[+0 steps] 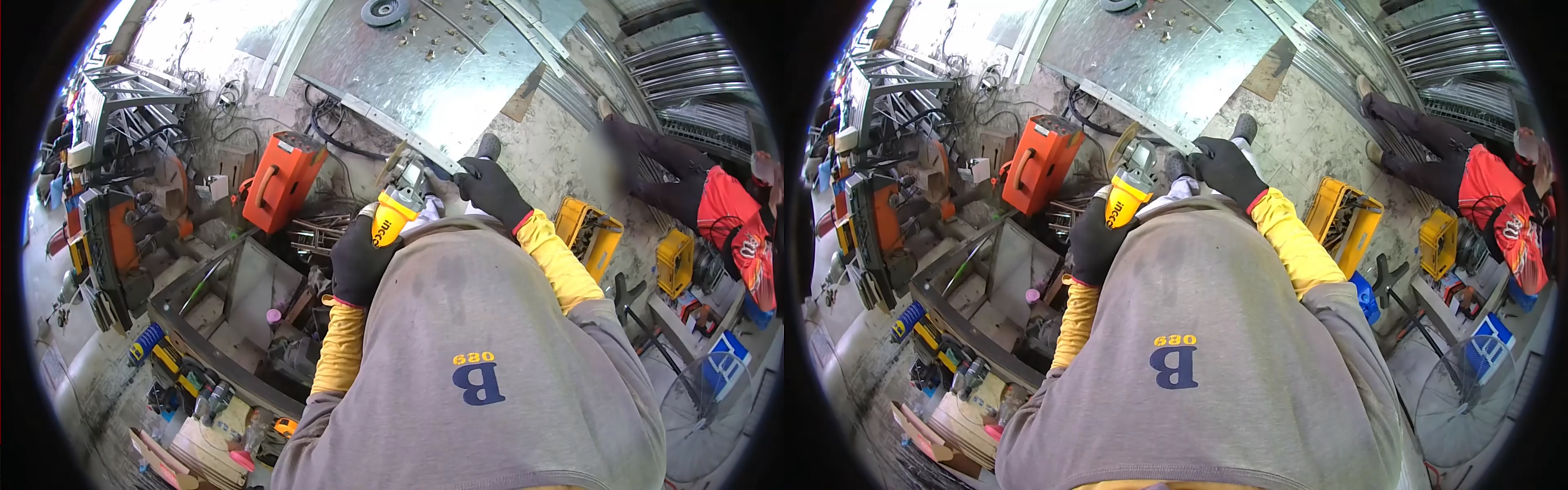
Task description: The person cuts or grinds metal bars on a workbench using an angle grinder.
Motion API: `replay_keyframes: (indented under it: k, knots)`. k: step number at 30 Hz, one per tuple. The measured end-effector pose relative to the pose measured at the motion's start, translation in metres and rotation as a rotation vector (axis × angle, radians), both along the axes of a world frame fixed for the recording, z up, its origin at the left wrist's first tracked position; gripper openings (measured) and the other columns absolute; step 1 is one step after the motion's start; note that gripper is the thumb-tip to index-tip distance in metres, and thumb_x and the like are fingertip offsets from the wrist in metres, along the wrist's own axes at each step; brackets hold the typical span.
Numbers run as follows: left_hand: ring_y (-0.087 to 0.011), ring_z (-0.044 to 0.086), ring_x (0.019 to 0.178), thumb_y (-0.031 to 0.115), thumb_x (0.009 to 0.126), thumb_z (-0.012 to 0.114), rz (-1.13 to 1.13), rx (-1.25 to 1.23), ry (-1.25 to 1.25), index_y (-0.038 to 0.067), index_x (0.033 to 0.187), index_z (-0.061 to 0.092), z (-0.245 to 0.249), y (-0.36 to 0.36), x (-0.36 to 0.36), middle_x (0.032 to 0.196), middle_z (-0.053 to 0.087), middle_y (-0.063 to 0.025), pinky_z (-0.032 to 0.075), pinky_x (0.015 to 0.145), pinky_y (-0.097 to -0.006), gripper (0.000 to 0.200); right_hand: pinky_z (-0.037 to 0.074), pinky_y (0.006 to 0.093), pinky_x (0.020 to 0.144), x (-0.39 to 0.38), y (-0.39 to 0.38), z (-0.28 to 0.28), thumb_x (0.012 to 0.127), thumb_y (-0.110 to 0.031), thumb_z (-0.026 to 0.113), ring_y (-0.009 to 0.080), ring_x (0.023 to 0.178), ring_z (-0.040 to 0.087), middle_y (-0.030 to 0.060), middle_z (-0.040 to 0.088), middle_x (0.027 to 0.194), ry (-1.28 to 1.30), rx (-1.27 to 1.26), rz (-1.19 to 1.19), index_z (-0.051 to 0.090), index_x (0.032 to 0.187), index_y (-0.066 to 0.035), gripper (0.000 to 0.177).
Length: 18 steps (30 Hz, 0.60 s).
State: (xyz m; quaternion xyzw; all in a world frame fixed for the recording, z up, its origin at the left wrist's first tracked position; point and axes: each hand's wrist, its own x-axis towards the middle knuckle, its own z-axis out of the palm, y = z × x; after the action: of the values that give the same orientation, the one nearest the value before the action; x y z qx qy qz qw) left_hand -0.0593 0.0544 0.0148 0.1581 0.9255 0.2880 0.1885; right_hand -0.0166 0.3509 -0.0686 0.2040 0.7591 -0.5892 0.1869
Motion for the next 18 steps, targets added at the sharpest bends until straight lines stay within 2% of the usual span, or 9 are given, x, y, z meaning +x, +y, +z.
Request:
replay_keyframes:
  k: [3, 5, 12, 18]
  knots:
    - [-0.0415, 0.076, 0.106, 0.032, 0.081, 0.092, -0.008, -0.015, -0.001, 0.005, 0.142, 0.068, 0.0, 0.002, -0.001, 0.12, 0.077, -0.0225, 0.061, 0.088, -0.0469, 0.071, 0.057, 0.0397, 0.08, -0.002, -0.001, -0.008, 0.1, -0.013, 0.064, 0.0281, 0.085, 0.075, 0.02, 0.079, 0.098, -0.013, 0.041, 0.026, 0.075, 0.122, 0.002, 0.029]
    - [-0.0417, 0.076, 0.105, 0.032, 0.081, 0.092, -0.008, -0.005, 0.009, 0.006, 0.142, 0.068, -0.001, 0.004, -0.001, 0.119, 0.077, -0.0224, 0.061, 0.087, -0.0474, 0.071, 0.052, 0.0365, 0.069, 0.0, -0.004, -0.012, 0.108, -0.013, 0.062, 0.018, 0.07, 0.063, 0.0099, 0.067, 0.077, 0.109, 0.067, 0.026, 0.07, 0.105, 0.002, 0.017]
    - [-0.0419, 0.076, 0.099, 0.034, 0.08, 0.092, -0.006, -0.027, 0.013, 0.008, 0.145, 0.066, -0.005, 0.007, 0.001, 0.111, 0.077, -0.0214, 0.06, 0.082, -0.0497, 0.074, 0.052, 0.0369, 0.07, 0.003, -0.005, -0.016, 0.108, -0.013, 0.062, 0.0185, 0.071, 0.062, 0.0103, 0.068, 0.078, 0.12, 0.069, 0.002, 0.071, 0.109, 0.002, 0.018]
    - [-0.0412, 0.076, 0.102, 0.035, 0.08, 0.092, -0.022, -0.03, 0.016, 0.006, 0.145, 0.066, -0.011, 0.006, 0.001, 0.116, 0.077, -0.0211, 0.061, 0.084, -0.0485, 0.075, 0.051, 0.0355, 0.07, 0.004, -0.006, -0.012, 0.107, -0.013, 0.063, 0.0169, 0.071, 0.062, 0.0089, 0.068, 0.078, 0.104, 0.066, -0.015, 0.073, 0.116, 0.001, 0.02]
